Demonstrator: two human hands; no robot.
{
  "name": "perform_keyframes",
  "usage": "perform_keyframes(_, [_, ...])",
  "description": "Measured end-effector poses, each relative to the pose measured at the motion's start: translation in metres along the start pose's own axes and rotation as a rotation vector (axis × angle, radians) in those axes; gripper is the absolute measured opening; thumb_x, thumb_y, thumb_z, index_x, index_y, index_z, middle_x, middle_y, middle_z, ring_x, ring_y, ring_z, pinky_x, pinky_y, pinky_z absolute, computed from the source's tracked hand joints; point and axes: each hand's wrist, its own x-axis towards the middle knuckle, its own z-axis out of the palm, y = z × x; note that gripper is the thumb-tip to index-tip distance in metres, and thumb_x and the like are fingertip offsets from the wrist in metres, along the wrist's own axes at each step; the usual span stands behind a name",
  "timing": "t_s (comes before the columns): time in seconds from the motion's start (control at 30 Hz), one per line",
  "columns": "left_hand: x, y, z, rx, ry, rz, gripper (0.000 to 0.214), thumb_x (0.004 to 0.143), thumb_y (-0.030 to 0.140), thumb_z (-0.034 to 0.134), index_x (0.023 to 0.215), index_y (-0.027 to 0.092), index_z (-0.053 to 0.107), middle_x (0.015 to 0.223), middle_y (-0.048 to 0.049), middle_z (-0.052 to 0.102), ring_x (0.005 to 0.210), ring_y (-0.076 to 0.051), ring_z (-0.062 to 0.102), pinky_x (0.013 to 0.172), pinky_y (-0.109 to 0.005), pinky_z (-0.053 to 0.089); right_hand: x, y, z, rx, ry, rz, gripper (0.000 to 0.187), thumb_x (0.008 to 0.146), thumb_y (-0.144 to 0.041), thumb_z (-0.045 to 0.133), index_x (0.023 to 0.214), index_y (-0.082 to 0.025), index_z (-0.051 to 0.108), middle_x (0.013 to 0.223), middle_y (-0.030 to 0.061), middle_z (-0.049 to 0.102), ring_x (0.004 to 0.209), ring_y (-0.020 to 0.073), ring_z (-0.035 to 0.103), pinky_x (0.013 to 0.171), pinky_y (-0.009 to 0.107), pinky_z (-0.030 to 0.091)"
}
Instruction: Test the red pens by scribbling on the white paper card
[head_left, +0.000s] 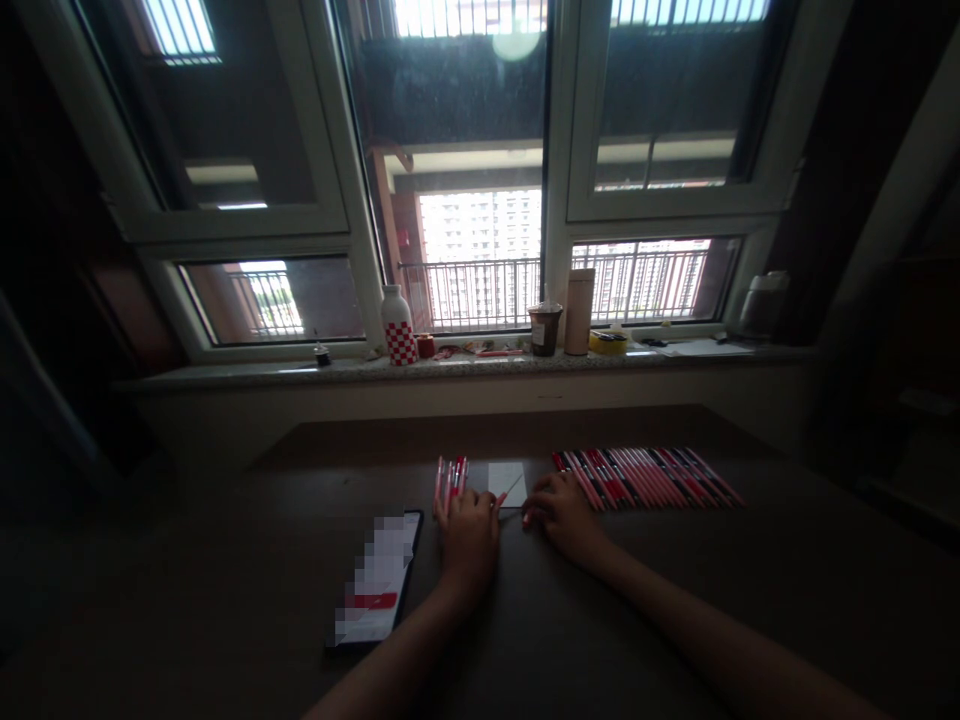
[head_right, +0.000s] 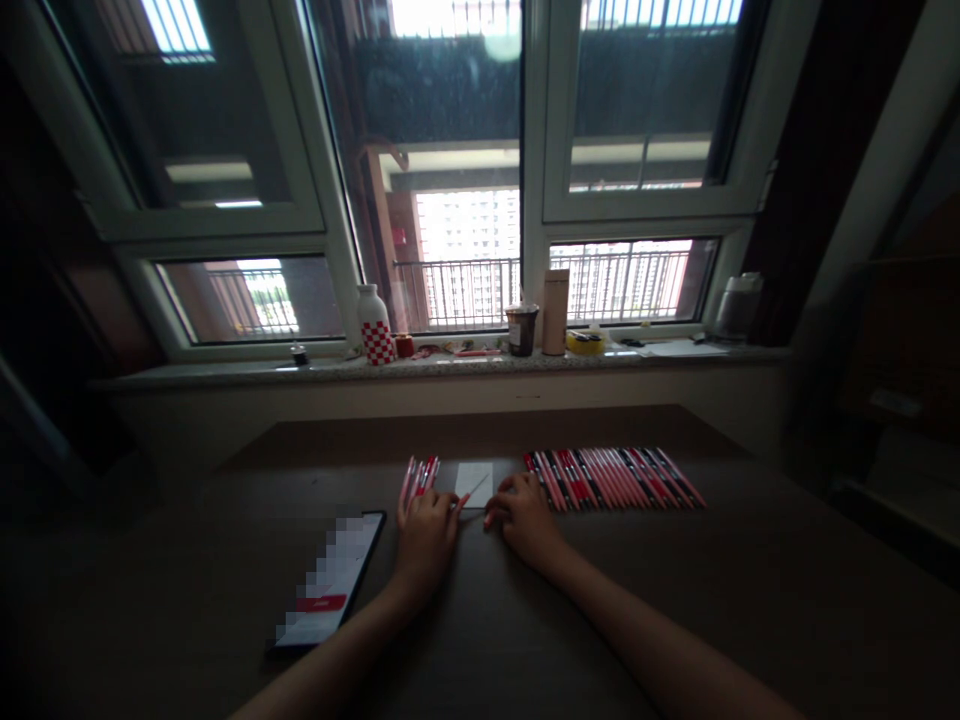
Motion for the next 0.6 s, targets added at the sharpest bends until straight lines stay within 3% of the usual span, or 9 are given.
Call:
perform_keyframes(0.43, [-0.0003,-0.0006,0.0014,0.008,0.016,0.002,0.030,0.092,0.032,0.037,0.094,0.022,0.065,0.097,-0.0072,0.062,0.096,-0.023,0.053,0.100,-0.049,0.029,0.0035,0.0011,-0.0005,0.051,0.074,-0.025,0.022,0.083,-0.008,0.052,0.093,-0.021,0.067,0.097,0.0062,0.063,0.102,0.0228,0.048,0.091,0.038,0.039])
perform_keyframes(0.6, [-0.0005,-0.0007,0.0012,0.001,0.018,-0.006,0.029,0.092,0.030,0.037,0.095,0.022,0.064,0.097,-0.0071,0.062,0.097,-0.024,0.052,0.099,-0.048,0.029,0.0041,0.0047,0.0016,0.035,0.129,-0.018,0.016,0.089,-0.019,0.051,0.096,-0.020,0.064,0.094,0.0070,0.064,0.097,0.0241,0.049,0.086,0.038,0.040])
